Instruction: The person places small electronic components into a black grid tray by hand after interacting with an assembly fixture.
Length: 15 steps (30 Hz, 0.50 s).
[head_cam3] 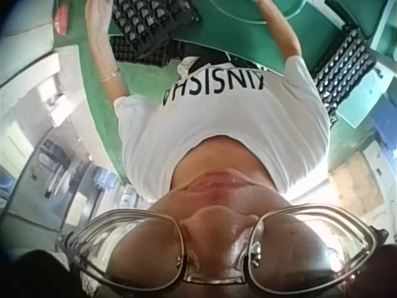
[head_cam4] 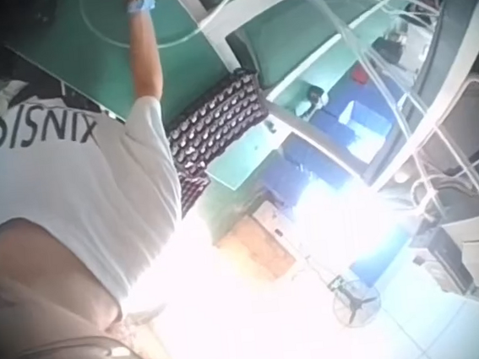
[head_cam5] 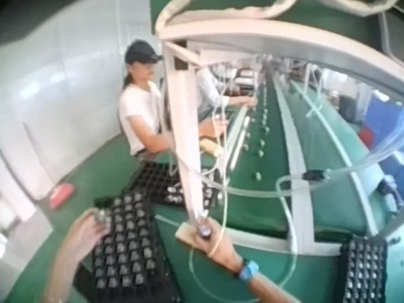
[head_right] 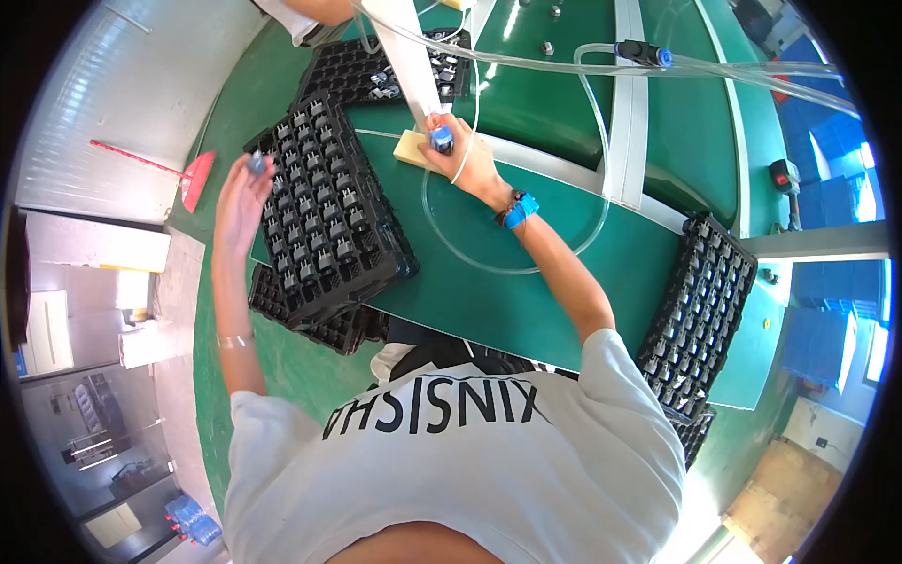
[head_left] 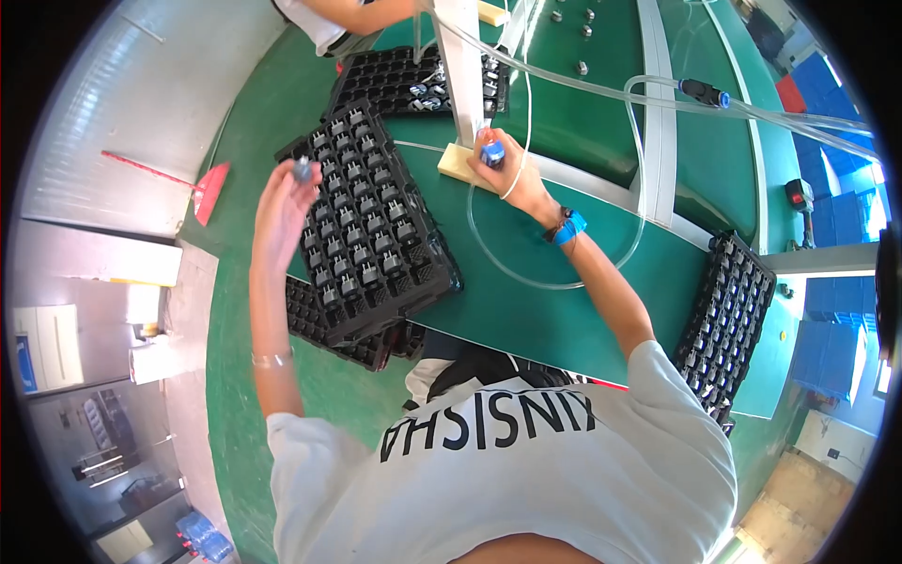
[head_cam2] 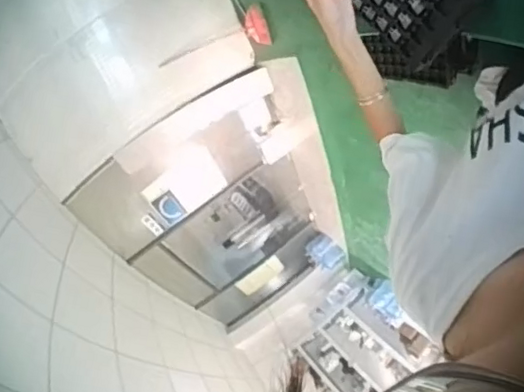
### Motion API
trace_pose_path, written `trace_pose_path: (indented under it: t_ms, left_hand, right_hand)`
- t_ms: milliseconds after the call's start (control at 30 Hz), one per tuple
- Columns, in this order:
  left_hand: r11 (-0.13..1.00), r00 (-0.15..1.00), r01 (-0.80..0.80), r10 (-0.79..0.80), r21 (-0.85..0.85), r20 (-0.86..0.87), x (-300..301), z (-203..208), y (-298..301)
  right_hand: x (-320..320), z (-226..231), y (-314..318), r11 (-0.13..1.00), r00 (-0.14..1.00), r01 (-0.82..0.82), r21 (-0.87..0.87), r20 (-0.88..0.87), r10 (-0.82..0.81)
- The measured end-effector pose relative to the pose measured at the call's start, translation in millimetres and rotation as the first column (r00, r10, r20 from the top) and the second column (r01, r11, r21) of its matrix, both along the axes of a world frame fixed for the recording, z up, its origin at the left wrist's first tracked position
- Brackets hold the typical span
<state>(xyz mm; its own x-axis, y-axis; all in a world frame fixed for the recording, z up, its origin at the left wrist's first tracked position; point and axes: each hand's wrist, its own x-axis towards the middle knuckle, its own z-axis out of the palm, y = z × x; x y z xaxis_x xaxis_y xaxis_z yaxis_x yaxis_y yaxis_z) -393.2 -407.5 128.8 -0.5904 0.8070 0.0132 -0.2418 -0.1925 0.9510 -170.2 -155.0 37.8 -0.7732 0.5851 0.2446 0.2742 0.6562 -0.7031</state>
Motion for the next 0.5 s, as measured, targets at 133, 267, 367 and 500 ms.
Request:
trace_pose_path:
  t_ms: [133,267,367,500]
  left_hand:
    - [0.984,0.971,-0.030,-0.013,0.178,0.238,63.1,3.4,-28.5]
    - [0.996,0.974,-0.047,0.029,0.076,0.224,116.3,4.9,-51.4]
    - [0.995,0.993,-0.040,0.030,0.087,0.112,142.3,-3.5,-55.3]
    - [0.995,0.996,-0.039,0.031,0.097,0.088,162.9,-11.2,-42.4]
  right_hand:
    - [-8.6,-33.6,56.4,0.982,0.835,0.060,-0.178,-0.531,-0.147]
    - [10.7,-24.6,132.5,0.859,0.855,0.507,0.066,-0.165,-0.492]
    - [20.6,-42.8,177.8,0.796,0.840,0.541,0.271,-0.223,-0.495]
    - [21.5,-41.7,182.7,0.790,0.862,0.507,0.345,-0.213,-0.460]
